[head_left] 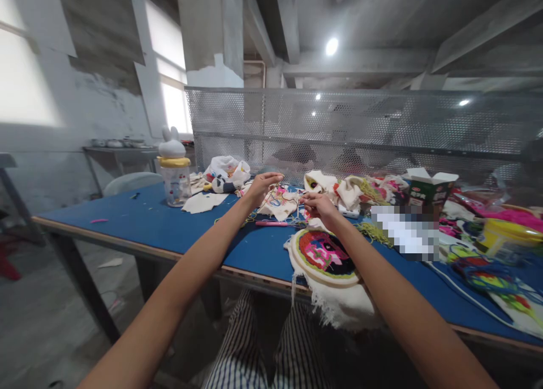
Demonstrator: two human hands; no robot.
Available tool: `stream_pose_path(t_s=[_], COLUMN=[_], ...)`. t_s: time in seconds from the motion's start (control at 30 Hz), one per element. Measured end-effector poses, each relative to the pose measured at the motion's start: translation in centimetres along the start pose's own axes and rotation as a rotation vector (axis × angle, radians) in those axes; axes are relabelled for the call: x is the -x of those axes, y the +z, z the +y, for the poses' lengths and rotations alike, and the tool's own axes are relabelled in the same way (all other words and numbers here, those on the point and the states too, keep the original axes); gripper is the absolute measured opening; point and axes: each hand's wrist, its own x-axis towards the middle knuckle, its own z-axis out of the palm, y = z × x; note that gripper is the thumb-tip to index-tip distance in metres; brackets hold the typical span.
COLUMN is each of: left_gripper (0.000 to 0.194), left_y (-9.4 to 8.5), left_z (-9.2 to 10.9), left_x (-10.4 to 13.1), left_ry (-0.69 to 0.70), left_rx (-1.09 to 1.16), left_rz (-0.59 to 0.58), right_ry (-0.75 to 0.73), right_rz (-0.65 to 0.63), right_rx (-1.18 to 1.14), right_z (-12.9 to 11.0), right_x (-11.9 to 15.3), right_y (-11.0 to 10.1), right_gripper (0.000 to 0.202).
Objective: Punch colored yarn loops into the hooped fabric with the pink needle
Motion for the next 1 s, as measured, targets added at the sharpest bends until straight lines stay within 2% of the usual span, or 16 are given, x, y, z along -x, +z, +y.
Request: stream_pose_path(t_s=[0.2, 0.47, 0.67, 0.77, 0.83, 1.0], left_gripper=[0.017, 0.018, 0.015, 0.012, 0.01, 0.008], left_y=[-0.3, 0.0, 0.3, 0.2, 0.1, 0.6], left_z=[0.2, 0.9, 1.4, 1.4, 1.2, 0.1], left_x=[-0.3, 0.1, 0.4, 0.4, 0.3, 0.5], left_ry=[0.027, 0.035, 0.048, 0.062, 0.072, 0.089], left_rx=[0.009, 0.082, 0.093, 0.076, 0.06, -0.003], left_rz=[0.03, -0.001, -0.013, 0.005, 0.025, 0.075], right_ry=[-0.004, 0.064, 0.03, -0.006, -0.039, -0.229], right_rz=[-0.046, -0.292, -0.345, -0.306, -0.232, 0.104], right_rx=[-0.109, -0.172, -0.108, -0.011, 0.077, 0.338], right_z=[0.0, -0.5, -1.0, -1.0, -0.9, -0.9], right_x=[0.1, 0.7, 1.2, 1.2, 1.1, 1.0], right_y=[-0.1, -0.4, -0.6, -0.4, -0.2, 0.9], right_gripper=[0.018, 0.02, 0.023, 0.024, 0.024, 0.009])
